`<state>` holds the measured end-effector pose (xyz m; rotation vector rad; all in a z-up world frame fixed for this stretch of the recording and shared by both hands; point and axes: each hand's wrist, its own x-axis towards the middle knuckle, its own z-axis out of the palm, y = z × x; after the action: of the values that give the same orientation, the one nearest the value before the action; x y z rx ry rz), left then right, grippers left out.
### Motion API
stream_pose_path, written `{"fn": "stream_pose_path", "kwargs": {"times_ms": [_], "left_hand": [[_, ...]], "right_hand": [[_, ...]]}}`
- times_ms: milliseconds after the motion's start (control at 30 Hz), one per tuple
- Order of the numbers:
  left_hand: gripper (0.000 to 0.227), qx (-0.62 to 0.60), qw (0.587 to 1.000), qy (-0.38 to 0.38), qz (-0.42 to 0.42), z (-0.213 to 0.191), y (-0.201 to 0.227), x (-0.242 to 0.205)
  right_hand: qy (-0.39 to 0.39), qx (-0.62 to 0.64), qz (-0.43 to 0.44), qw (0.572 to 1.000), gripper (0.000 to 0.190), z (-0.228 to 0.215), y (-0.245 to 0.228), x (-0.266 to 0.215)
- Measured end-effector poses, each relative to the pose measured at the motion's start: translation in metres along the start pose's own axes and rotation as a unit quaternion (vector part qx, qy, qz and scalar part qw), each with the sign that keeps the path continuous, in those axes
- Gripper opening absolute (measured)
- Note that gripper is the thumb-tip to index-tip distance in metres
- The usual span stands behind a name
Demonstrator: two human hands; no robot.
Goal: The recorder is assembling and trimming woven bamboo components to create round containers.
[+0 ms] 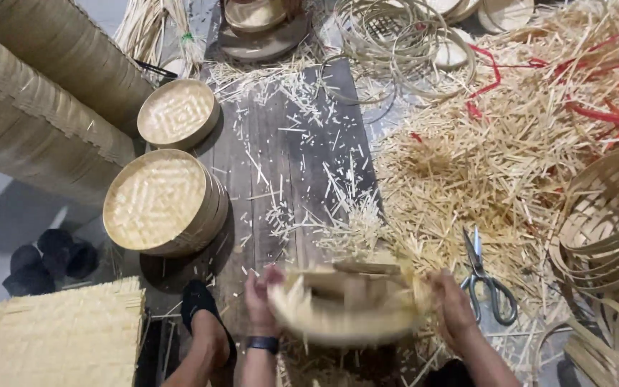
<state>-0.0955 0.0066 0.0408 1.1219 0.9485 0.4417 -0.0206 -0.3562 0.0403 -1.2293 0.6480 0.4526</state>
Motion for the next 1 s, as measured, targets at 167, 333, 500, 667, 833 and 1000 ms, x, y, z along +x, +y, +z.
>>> {"fn": "stream_pose_path", "kwargs": {"times_ms": [167,333,500,667,833,1000], "left_hand": [[0.073,-0.086,0.934,-0.216,-0.272,-0.005,-0.043,0.024],[0.064,0.222,0.959,-0.077,-0.16,0.003,-0.067,-0.007],[0.108,0.593,0.787,-0.069,0.155,0.087,-0.132,-0.055],[0.122,0.667,0.734,-0.107,0.069,0.144,-0.127,-0.095],[0.106,0.584,0.68,-0.247,0.369,0.108,-0.179,-0.081],[0.088,0.479,0.778,-0.221,0.341,0.098,-0.163,-0.099]], "right_hand": [[-0.042,-0.062,0.032,0.997,0.063,-0.016,0.056,0.015],[0.072,-0.399,-0.124,0.906,0.064,-0.09,0.115,0.066],[0.222,-0.54,-0.169,0.794,0.073,-0.159,0.097,0.1],[0.216,-0.619,-0.128,0.744,0.079,-0.177,0.084,0.121],[0.16,-0.592,0.018,0.79,0.06,-0.217,0.109,0.159],[0.053,-0.475,-0.048,0.877,0.064,-0.231,0.117,0.132]]}}
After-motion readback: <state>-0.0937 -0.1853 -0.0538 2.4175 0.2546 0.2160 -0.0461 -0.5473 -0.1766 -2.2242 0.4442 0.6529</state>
